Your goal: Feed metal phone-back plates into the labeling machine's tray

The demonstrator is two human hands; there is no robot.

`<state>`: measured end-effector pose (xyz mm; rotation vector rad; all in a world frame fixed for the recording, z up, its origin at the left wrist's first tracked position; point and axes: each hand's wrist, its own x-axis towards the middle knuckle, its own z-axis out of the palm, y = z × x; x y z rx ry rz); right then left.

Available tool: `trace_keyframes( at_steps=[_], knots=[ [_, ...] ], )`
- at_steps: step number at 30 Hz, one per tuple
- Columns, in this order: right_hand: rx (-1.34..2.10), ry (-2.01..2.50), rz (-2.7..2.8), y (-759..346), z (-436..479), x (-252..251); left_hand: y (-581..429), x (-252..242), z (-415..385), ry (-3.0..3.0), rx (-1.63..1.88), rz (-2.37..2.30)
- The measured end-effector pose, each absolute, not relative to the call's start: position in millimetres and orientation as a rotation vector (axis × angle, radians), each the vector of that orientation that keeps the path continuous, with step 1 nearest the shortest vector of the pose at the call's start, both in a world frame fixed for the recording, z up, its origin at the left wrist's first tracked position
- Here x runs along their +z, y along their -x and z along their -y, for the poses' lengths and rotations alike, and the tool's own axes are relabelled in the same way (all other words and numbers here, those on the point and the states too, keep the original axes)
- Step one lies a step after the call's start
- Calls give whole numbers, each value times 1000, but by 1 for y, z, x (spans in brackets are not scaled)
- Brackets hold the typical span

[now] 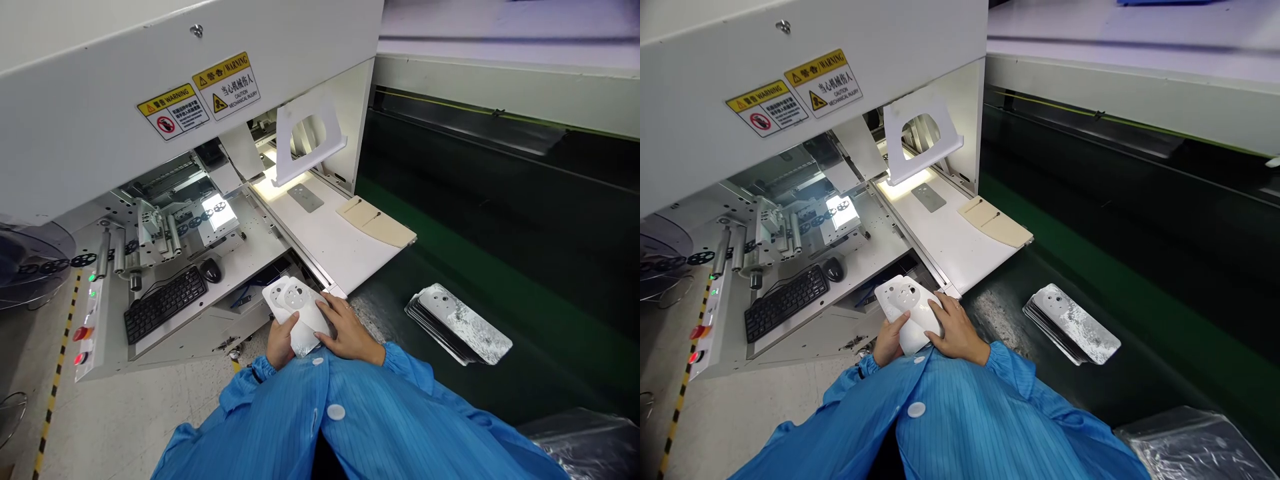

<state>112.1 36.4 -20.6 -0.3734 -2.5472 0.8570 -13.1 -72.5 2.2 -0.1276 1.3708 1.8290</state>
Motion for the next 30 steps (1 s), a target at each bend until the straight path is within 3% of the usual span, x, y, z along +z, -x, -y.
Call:
trace_keyframes(
  at_steps=[30],
  knots=[
    [751, 582, 2484, -112, -58, -20, 13, 10, 71, 113, 1792, -1287]
  ],
)
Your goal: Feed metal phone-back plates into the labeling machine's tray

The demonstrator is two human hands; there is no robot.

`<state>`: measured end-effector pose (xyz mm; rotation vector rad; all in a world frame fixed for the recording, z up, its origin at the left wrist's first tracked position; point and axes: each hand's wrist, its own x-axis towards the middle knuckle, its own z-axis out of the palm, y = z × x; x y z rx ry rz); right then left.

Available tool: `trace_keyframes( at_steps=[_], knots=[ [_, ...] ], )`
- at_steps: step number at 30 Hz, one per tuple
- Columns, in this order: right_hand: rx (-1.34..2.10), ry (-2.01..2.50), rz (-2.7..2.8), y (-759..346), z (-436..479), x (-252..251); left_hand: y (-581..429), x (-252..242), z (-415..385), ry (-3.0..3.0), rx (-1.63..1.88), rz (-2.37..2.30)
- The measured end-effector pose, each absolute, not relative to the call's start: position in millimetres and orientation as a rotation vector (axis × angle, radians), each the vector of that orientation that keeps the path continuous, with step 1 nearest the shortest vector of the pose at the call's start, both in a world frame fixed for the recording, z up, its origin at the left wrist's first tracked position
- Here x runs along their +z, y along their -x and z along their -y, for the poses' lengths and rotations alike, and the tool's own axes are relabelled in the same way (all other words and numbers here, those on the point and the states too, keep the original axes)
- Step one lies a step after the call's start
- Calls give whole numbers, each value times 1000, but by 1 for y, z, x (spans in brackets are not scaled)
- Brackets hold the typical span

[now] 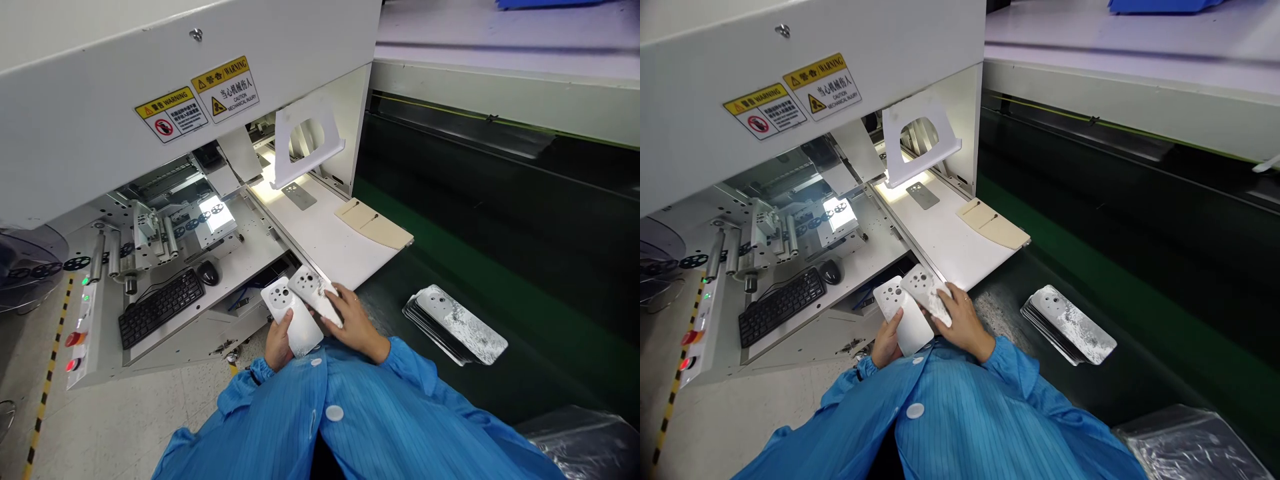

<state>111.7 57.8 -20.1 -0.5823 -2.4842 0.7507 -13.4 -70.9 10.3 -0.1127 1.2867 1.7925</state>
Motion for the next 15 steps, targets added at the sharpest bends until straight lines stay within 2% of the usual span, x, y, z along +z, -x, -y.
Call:
trace_keyframes(
  at_steps=[8, 15],
  knots=[
    [474, 974, 2516, -83, -155, -24, 14, 13, 75, 47, 1750, -1300],
    [595, 920, 2515, -65, -170, -10, 19, 10, 76, 55, 1795, -1290]
  ],
)
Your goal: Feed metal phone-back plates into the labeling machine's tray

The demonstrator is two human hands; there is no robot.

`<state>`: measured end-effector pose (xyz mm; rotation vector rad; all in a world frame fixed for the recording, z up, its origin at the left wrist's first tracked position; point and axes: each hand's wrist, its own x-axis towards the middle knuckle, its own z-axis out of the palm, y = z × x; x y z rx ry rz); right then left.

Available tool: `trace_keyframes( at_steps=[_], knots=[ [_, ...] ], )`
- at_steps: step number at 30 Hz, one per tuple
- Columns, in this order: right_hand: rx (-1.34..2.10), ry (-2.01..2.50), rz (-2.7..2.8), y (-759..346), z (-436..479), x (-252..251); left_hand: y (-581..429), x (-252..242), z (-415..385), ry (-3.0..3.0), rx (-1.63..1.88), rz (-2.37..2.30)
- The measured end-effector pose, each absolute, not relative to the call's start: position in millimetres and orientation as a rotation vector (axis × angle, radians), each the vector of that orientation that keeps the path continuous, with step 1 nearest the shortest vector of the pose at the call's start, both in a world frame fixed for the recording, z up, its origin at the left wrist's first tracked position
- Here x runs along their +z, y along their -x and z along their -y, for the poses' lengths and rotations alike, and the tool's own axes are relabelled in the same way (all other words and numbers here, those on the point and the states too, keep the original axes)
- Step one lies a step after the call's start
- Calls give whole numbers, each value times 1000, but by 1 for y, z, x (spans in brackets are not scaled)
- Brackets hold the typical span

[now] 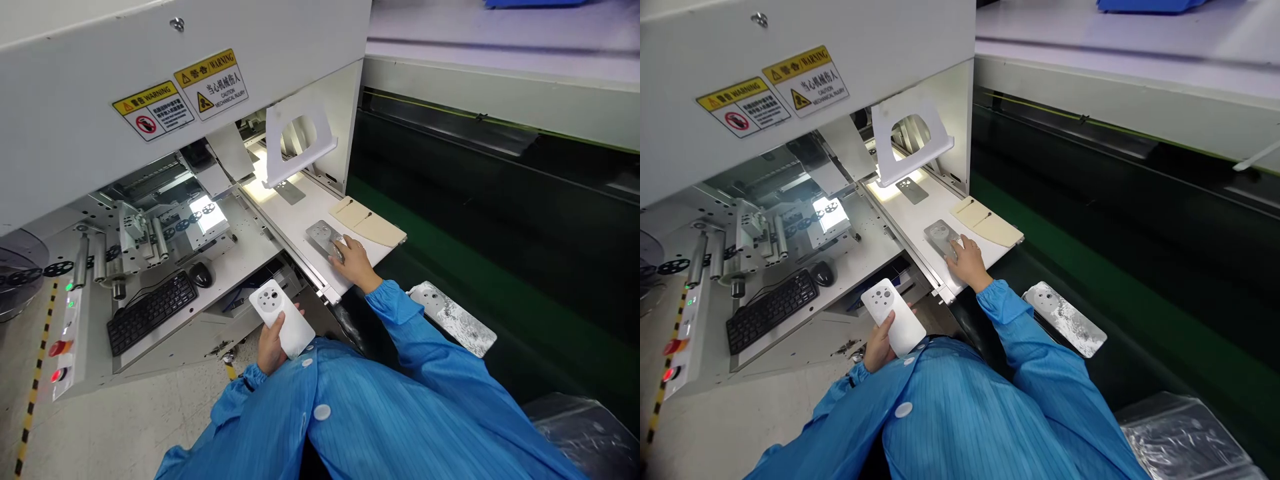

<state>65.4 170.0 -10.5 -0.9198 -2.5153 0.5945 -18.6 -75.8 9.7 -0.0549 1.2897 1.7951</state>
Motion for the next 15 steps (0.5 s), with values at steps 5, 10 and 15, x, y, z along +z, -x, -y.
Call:
trace_keyframes(
  at_steps=[5, 10, 15],
  knots=[
    [899, 569, 2387, -71, -111, 10, 22, 19, 43, -57, 1981, -1265],
    [1158, 671, 2173, -73, -65, 13, 24, 25, 22, -13, 2029, -1295],
    [1772, 958, 1685, -76, -83, -1, 21, 25, 24, -16, 1991, -1282]
  ],
)
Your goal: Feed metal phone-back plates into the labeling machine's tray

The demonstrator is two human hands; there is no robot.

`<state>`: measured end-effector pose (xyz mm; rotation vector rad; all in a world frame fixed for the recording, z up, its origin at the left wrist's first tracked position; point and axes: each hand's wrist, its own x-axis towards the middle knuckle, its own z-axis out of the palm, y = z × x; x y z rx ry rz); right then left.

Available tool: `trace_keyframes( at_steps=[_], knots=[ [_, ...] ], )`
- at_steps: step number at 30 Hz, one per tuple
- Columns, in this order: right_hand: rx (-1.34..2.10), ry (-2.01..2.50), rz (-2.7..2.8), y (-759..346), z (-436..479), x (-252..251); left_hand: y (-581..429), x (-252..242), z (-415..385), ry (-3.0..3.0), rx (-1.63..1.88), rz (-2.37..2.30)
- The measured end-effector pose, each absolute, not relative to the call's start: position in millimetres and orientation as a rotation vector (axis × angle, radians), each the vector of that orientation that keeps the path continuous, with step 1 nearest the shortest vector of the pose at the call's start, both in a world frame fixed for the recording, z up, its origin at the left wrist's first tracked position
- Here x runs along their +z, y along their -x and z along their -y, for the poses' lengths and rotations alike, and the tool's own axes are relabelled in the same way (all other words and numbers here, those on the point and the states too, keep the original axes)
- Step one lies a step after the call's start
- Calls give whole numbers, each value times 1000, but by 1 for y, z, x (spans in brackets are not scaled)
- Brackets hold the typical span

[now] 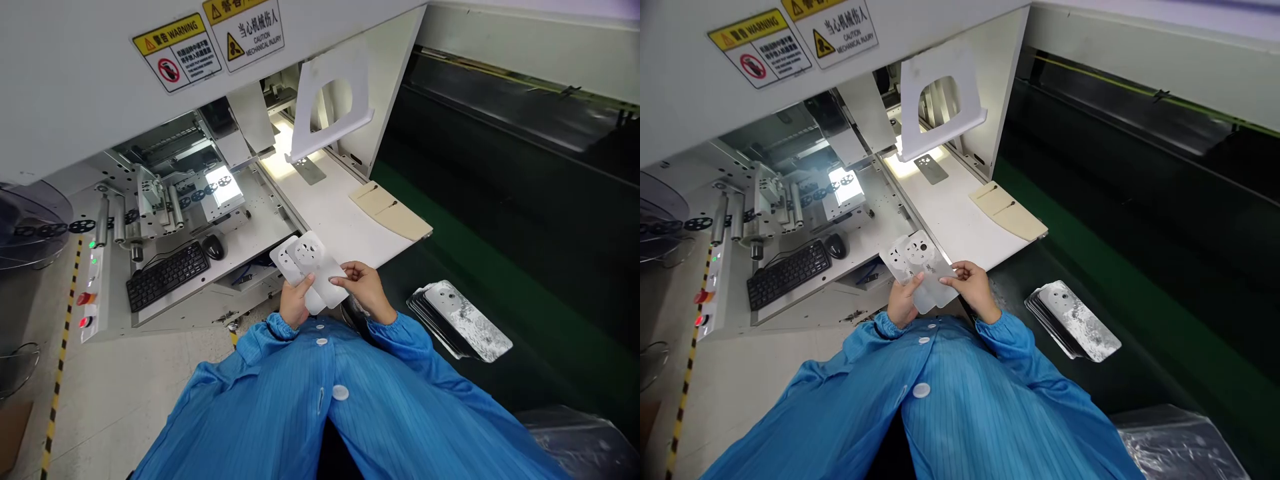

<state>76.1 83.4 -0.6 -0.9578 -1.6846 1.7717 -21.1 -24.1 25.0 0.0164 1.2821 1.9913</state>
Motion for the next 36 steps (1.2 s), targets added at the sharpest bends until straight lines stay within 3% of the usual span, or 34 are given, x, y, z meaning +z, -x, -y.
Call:
trace_keyframes(
  at_steps=[3, 8, 15, 19, 22, 27, 36],
  knots=[
    [2011, 989, 1520, -79, -94, -1, 21, 25, 23, -28, 1968, -1260],
    [2011, 990, 1544, -80, -97, 4, 25, 23, 23, -27, 1987, -1259],
    [1569, 1103, 1718, -73, -149, -7, 33, 17, 35, 65, 1962, -1339],
    [950, 1241, 2094, -63, -179, -14, 34, 14, 46, 130, 1906, -1383],
    [529, 1092, 2401, -59, -174, -23, 34, 11, 54, 195, 1881, -1398],
    [490, 720, 2727, -59, -147, -41, 37, 6, 61, 268, 1874, -1420],
    [453, 836, 2820, -31, -172, -31, 39, -3, 64, 207, 1882, -1366]
  ],
)
